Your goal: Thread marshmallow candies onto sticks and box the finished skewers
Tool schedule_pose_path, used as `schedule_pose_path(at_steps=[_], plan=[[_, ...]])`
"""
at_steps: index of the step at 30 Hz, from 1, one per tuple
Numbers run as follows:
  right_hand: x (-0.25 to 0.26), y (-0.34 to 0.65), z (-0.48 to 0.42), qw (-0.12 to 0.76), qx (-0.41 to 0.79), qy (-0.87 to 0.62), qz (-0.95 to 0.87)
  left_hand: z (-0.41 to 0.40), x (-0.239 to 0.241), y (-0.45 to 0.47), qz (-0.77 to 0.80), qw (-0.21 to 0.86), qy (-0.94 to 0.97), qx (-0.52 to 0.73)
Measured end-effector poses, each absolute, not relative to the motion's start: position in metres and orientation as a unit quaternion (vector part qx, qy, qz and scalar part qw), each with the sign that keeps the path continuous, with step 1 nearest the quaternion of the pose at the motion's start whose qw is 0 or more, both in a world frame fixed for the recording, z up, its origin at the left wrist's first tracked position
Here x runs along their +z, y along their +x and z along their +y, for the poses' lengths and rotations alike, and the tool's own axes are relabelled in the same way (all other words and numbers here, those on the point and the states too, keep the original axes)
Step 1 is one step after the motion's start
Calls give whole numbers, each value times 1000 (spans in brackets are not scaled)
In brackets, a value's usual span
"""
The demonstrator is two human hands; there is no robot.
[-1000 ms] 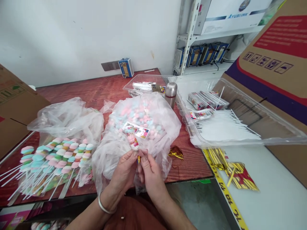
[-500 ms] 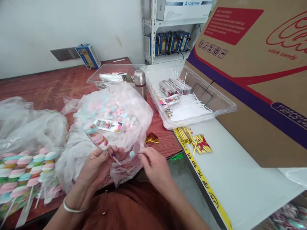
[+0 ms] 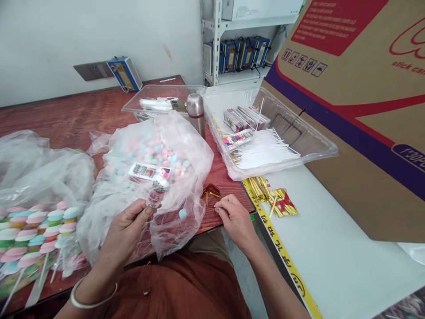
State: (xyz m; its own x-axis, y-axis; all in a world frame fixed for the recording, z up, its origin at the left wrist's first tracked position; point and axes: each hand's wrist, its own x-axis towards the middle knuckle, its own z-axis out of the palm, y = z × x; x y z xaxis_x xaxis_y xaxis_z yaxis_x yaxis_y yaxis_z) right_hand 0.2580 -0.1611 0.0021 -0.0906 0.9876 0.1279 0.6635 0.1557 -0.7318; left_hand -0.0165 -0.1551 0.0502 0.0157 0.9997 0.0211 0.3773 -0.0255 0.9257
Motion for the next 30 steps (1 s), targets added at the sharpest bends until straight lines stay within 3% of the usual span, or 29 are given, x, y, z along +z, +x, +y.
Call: schedule_pose_path(at_steps=[5,10,16,21,24,30], plan=[[22,226,-169,487,349,-563,-569,-154,55,-4,566,178,729,341],[32,185,-166,501,449,-541,-506,-157,48,7,554,53,789,259],[6,205,-157,436,190,-617,-627,-158,44,-11,594,30,773,221],[-1,223,-161,413,88,-622,-660,-157,44,-15,585,29,774,242],[13,219,-163,451,85,-607,-649,-159,49,-10,577,35,782,234],[43,188,-177,486,256,-562,-618,-166,54,5,555,53,800,221]])
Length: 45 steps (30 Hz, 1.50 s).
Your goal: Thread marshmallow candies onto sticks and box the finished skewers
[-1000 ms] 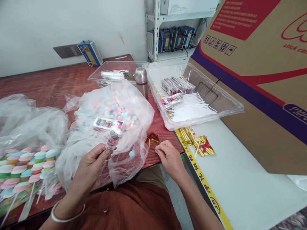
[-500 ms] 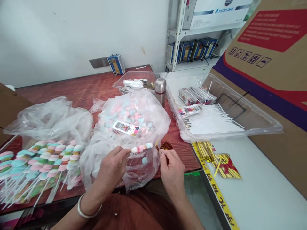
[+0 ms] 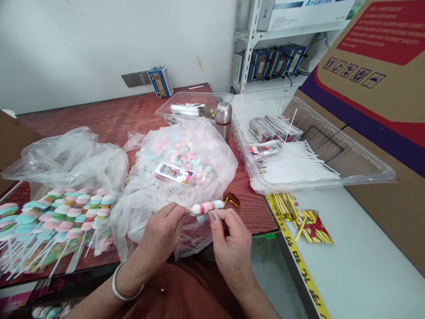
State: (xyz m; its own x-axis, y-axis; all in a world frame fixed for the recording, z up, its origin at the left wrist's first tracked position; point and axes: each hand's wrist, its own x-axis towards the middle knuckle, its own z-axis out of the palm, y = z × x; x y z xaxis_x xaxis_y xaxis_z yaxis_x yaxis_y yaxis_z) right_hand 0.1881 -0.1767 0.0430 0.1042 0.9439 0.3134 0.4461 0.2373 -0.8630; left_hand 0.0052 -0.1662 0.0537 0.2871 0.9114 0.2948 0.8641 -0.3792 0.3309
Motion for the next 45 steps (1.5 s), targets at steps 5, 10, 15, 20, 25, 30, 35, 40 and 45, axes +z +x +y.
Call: schedule_pose_path(at_steps=[5,10,15,20,25,30,35,40,45], plan=[[31,203,-169,487,184,-624,-583,-165,53,-5,580,39,776,243],[14,230,-167,386,165,-644,-640,-164,57,-23,587,28,759,282],[13,211,-176,265,154,-620,-722,-167,59,-26,585,30,756,293],[2,198,-171,79,30,-665,-742,-170,59,-28,588,22,754,292],[-4,204,-172,96,12,-653,-751,-172,58,-32,592,11,753,289],[1,207,-175,136,51,-656,-741,-171,57,-32,595,16,751,287],[-8,205,-171,101,25,-653,-751,-170,57,-32,593,14,750,292],[-3,211,-180,188,-44,-647,-738,-172,57,-40,596,15,753,278],[40,199,-176,299,-163,-600,-724,-181,59,-26,561,45,798,215]])
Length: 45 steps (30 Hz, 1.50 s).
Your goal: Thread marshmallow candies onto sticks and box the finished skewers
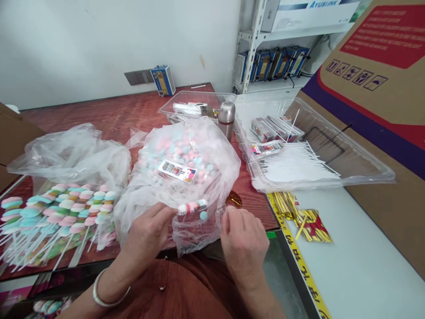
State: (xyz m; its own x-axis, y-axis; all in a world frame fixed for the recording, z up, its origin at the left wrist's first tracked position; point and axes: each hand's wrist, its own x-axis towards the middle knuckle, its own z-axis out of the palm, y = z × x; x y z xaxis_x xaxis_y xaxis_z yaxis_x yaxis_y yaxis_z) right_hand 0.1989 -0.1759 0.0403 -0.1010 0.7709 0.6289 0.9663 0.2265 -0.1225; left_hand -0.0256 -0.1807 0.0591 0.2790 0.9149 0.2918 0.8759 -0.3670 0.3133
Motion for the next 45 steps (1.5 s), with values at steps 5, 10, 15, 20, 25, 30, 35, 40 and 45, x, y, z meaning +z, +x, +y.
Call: schedule_pose_path(at_steps=[5,10,15,20,25,30,35,40,45], plan=[[56,160,-168,289,-164,-493,-804,-184,58,-1,517,44,831,201],[39,144,-174,323,-127,-456,-820,-181,50,-2,524,66,811,252],[37,145,-164,416,-109,-479,-765,-182,44,-3,527,61,805,266],[32,144,-160,423,-109,-455,-776,-183,43,-2,523,51,804,278],[24,142,-170,378,-123,-416,-818,-183,42,-5,535,62,787,299],[24,139,-171,375,-119,-418,-819,-182,40,-6,539,88,771,327],[22,129,-169,468,15,-455,-758,-170,44,-2,591,318,587,453],[32,119,-162,514,376,-504,-584,-157,48,9,478,609,271,572],[38,126,-153,499,546,-470,-481,-157,43,10,422,664,244,567]])
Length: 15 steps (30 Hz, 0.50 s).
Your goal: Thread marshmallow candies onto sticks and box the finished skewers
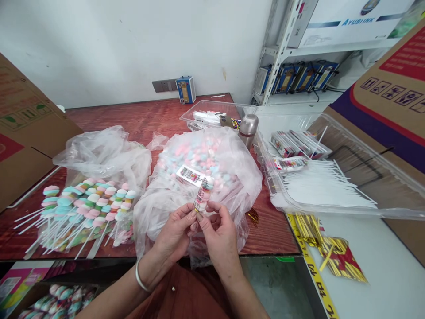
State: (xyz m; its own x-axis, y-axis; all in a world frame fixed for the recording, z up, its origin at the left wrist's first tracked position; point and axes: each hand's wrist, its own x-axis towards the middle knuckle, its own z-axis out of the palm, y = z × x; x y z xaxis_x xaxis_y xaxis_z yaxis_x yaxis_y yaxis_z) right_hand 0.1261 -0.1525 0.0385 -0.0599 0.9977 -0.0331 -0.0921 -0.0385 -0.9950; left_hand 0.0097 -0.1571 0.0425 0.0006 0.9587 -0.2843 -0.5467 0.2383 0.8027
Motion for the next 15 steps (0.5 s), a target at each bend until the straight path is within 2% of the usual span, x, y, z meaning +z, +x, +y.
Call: schedule_pose_path(at_steps=[2,3,7,9,11,15], plan=[[38,131,-151,479,540,-469,-509,-159,38,5,460,603,357,546],[37,134,-151,475,517,-477,-528,-160,35,2,485,535,445,530],[33,137,-153,467,374,-525,-605,-165,30,-7,506,177,724,435],[33,136,-154,471,337,-514,-633,-167,32,-7,510,131,735,428],[34,134,-153,484,352,-483,-639,-167,34,-4,527,233,671,467],[37,134,-150,501,479,-413,-591,-166,32,5,433,599,394,546]])
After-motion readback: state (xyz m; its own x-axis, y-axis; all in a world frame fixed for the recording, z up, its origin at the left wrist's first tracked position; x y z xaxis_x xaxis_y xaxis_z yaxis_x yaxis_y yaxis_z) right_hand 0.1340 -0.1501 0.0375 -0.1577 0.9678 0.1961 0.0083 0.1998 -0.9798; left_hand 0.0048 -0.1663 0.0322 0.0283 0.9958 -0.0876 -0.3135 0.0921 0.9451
